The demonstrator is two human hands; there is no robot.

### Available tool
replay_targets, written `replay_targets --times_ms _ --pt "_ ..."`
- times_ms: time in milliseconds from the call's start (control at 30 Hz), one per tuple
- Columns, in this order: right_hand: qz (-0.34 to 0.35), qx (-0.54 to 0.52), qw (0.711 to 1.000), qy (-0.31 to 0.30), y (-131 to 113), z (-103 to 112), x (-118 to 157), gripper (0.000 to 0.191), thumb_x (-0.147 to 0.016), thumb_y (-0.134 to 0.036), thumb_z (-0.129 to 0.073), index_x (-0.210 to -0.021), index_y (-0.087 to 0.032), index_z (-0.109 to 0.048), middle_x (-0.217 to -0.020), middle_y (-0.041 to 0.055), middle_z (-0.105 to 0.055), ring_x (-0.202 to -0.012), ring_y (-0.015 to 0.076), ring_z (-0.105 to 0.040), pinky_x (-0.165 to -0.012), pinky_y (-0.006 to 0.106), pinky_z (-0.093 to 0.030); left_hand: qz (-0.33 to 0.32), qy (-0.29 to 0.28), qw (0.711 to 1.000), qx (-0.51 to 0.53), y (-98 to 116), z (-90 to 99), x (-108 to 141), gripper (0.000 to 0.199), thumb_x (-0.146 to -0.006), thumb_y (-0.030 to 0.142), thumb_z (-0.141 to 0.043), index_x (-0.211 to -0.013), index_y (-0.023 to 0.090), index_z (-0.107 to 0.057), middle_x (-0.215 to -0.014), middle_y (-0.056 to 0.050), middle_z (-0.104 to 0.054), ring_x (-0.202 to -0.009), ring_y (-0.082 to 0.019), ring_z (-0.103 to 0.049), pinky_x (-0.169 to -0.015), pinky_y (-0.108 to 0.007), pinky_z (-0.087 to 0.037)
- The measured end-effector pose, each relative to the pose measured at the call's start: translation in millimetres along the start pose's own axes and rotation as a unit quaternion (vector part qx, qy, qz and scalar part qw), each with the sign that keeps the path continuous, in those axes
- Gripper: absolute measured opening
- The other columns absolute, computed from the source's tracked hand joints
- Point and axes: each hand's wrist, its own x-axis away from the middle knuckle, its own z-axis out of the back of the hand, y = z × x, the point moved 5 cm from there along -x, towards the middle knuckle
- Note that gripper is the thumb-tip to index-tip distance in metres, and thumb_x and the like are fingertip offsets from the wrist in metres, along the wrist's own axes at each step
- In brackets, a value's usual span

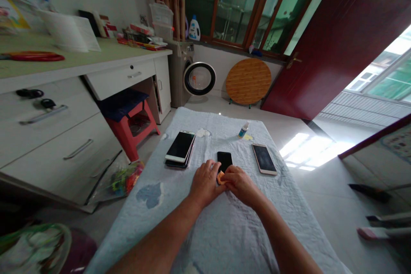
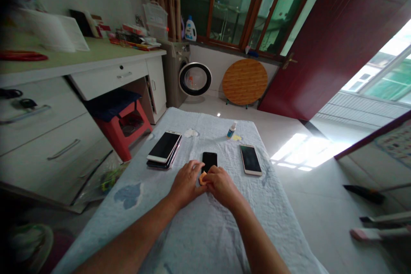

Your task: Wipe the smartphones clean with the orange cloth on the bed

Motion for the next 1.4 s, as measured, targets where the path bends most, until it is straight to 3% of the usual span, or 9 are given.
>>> replay_targets --times_ms 133,300,600,767,1067,1400 --pt "0.0 -0.009 1.0 -0.001 2.1 0.1 1.8 0.027 -0.08 -0.004 -0.054 -0.089 -0.022 -0.072 -0.092 0.0021 -0.06 -0.087 0.0143 -0.054 -0.081 0.025 -0.038 -0.007 -0.016 1.0 -0.009 1.3 1.3 0.2 0.06 -0.076 0.054 -0.069 -0.125 0.02 -0.056 -0.136 -0.01 -0.05 -0.114 -0.029 -0.052 -0.096 -0.041 -0.044" --pt "-0.045 -0.006 0.998 0.037 27.5 1.8 -7.9 0.027 -0.081 -0.006 -0.054 -0.093 -0.021 -0.073 -0.092 0.0036 -0.061 -0.089 0.0151 -0.055 -0.082 0.025 -0.039 -0.018 -0.027 0.999 -0.004 1.6 0.8 -1.0 0.062 -0.076 0.053 -0.071 -0.127 0.021 -0.056 -0.139 -0.006 -0.053 -0.117 -0.03 -0.051 -0.097 -0.042 -0.042" --pt "-0.156 0.087 0.977 0.114 73.0 18.0 -52.4 0.027 -0.086 -0.015 -0.051 -0.1 -0.017 -0.074 -0.09 0.0068 -0.064 -0.087 0.0161 -0.057 -0.081 0.024 -0.039 -0.02 -0.039 0.999 -0.005 2.4 1.5 -1.9 0.061 -0.076 0.053 -0.07 -0.127 0.021 -0.058 -0.139 -0.008 -0.054 -0.115 -0.03 -0.052 -0.096 -0.044 -0.042" --pt "-0.171 0.126 0.969 0.124 64.9 15.1 -68.3 0.026 -0.088 -0.016 -0.049 -0.094 -0.017 -0.074 -0.09 0.0084 -0.063 -0.087 0.0171 -0.056 -0.081 0.024 -0.038 -0.026 -0.035 0.999 -0.003 2.7 2.4 -2.3 0.062 -0.075 0.052 -0.072 -0.126 0.02 -0.057 -0.138 -0.007 -0.055 -0.112 -0.03 -0.052 -0.095 -0.043 -0.042" --pt "-0.066 0.122 0.986 0.088 31.1 -0.8 -83.3 0.026 -0.09 -0.015 -0.049 -0.094 -0.023 -0.074 -0.096 0.0046 -0.064 -0.094 0.0153 -0.055 -0.086 0.024 -0.036 -0.022 -0.038 0.999 -0.001 6.2 8.0 -1.2 0.055 -0.076 0.051 -0.071 -0.122 0.025 -0.057 -0.127 -0.005 -0.061 -0.102 -0.028 -0.054 -0.091 -0.042 -0.044" --pt "-0.138 0.094 0.981 0.095 70.0 20.6 -63.7 0.03 -0.085 -0.011 -0.051 -0.099 -0.019 -0.075 -0.094 0.0059 -0.067 -0.089 0.0151 -0.059 -0.082 0.023 -0.039 -0.018 -0.01 1.0 0.001 2.3 1.0 -1.3 0.06 -0.074 0.05 -0.073 -0.124 0.02 -0.059 -0.136 -0.006 -0.057 -0.107 -0.029 -0.053 -0.095 -0.043 -0.043"
